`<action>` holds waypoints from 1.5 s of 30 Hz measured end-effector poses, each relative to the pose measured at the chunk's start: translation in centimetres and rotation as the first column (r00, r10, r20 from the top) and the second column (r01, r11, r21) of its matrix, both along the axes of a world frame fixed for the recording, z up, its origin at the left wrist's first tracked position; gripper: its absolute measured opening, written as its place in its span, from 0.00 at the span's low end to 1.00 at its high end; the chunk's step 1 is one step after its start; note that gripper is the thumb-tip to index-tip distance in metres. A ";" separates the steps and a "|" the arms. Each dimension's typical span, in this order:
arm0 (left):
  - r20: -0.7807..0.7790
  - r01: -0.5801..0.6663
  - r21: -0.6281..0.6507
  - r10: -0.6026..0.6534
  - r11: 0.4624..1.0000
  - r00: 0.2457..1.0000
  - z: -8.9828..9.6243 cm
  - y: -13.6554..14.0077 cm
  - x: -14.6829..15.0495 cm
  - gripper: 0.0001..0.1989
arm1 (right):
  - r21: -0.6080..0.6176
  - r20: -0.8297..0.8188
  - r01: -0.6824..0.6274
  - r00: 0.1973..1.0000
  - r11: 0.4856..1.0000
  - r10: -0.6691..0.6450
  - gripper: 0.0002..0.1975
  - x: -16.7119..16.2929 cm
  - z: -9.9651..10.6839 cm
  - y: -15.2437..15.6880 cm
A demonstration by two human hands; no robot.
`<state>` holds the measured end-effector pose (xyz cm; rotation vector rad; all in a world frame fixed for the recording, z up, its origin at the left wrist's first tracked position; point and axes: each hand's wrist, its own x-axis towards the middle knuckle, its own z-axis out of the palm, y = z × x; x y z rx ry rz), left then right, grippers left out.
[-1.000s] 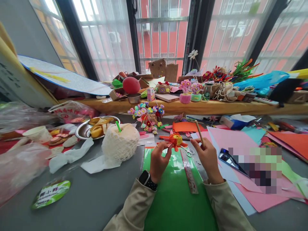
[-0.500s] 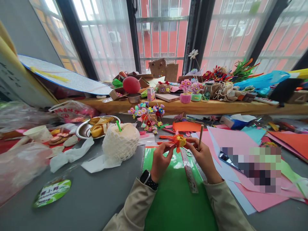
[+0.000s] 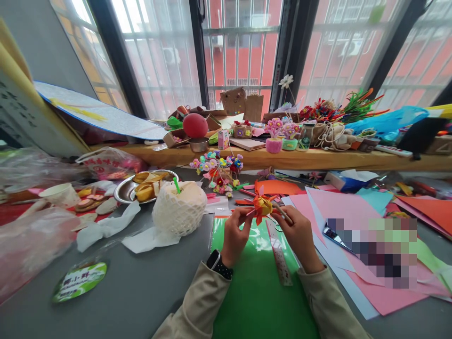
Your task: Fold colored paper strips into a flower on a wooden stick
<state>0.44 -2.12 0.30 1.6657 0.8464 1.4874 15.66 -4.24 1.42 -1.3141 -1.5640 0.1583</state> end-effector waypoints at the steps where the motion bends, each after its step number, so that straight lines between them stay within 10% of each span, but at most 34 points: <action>1: 0.035 0.028 -0.009 -0.028 1.000 0.999 0.1 -0.1 0.0 0.07 | 0.031 0.017 0.030 0.999 0.999 -0.031 0.09 0.0 0.0 0.0; 9: -0.018 0.052 -0.009 -0.053 0.999 0.998 0.0 0.1 0.2 0.29 | 0.160 0.150 0.051 0.986 0.986 -0.075 0.05 -0.4 -0.5 0.0; 26: -0.256 -0.190 0.221 0.245 0.956 0.935 -0.5 0.6 -0.1 0.24 | 0.125 0.153 -0.112 0.984 0.986 0.092 0.02 -1.2 -0.7 0.1; 45: -0.287 -0.127 0.248 0.198 0.960 0.937 -0.5 0.7 -0.3 0.19 | 0.162 0.176 -0.099 0.982 0.982 0.070 0.03 -1.5 -1.2 0.1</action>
